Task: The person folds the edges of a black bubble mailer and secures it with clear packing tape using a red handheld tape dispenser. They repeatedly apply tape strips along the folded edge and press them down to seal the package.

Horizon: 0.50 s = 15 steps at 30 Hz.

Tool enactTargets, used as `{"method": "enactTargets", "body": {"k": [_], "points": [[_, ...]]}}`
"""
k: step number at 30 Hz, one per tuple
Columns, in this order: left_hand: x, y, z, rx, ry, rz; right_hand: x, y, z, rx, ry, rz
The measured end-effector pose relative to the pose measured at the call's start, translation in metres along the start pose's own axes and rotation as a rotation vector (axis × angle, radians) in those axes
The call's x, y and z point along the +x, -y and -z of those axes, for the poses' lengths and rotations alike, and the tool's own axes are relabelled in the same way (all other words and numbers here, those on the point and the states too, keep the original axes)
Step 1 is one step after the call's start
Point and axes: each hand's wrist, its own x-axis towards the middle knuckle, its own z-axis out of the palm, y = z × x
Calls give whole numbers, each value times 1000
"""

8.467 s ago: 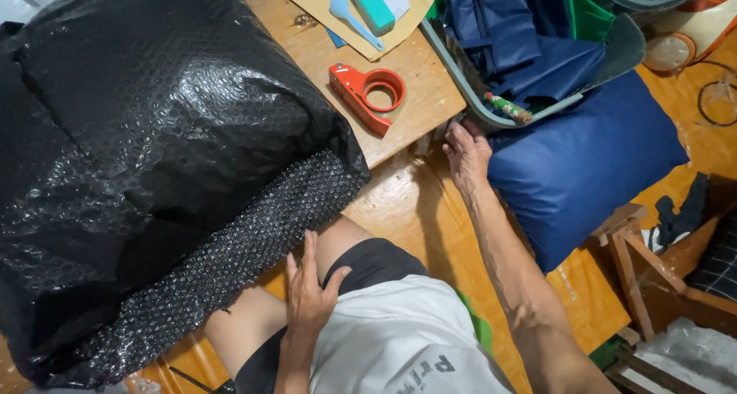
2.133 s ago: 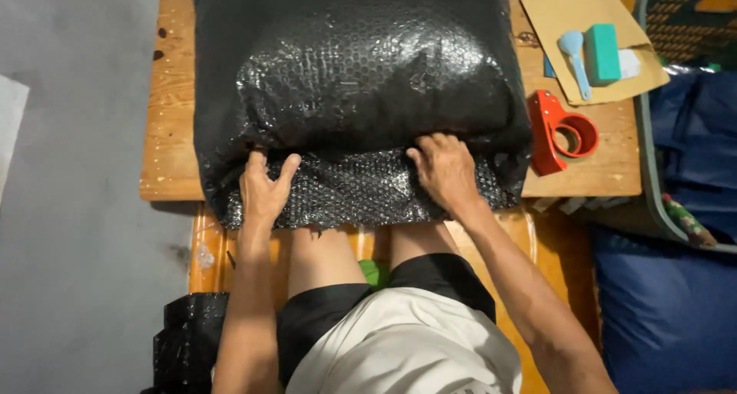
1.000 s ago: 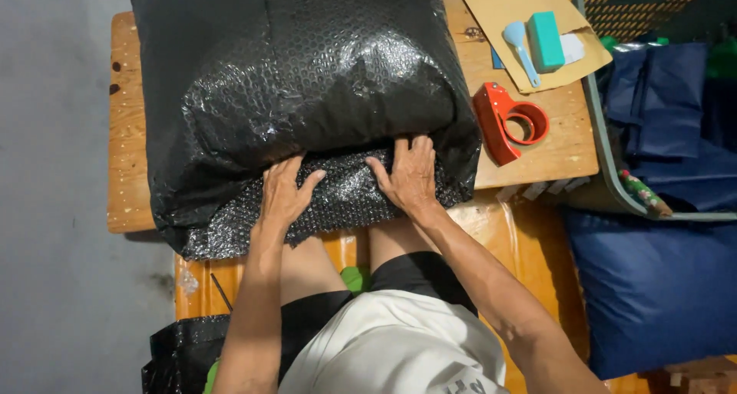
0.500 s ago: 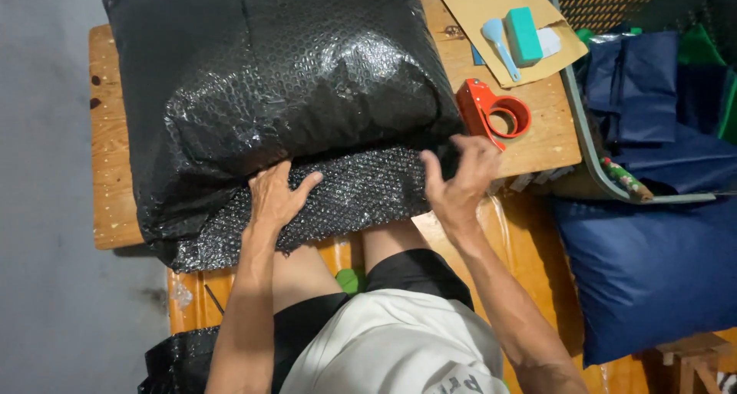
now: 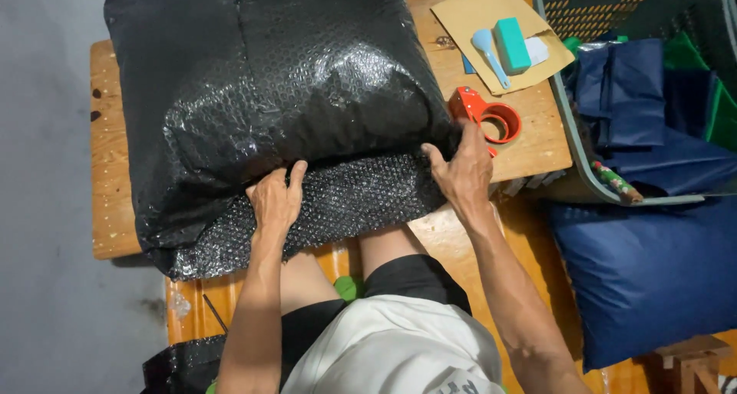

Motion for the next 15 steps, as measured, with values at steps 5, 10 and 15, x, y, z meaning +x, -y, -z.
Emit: {"method": "enactTargets", "body": {"k": [5, 10, 15], "points": [[-1, -9, 4, 13, -11, 23, 29, -23, -22, 79, -94, 232], [1, -17, 6, 19, -21, 75, 30, -39, -41, 16, -166, 274], [2, -12, 1, 47, -9, 91, 20, -47, -46, 43, -127, 304]]}}
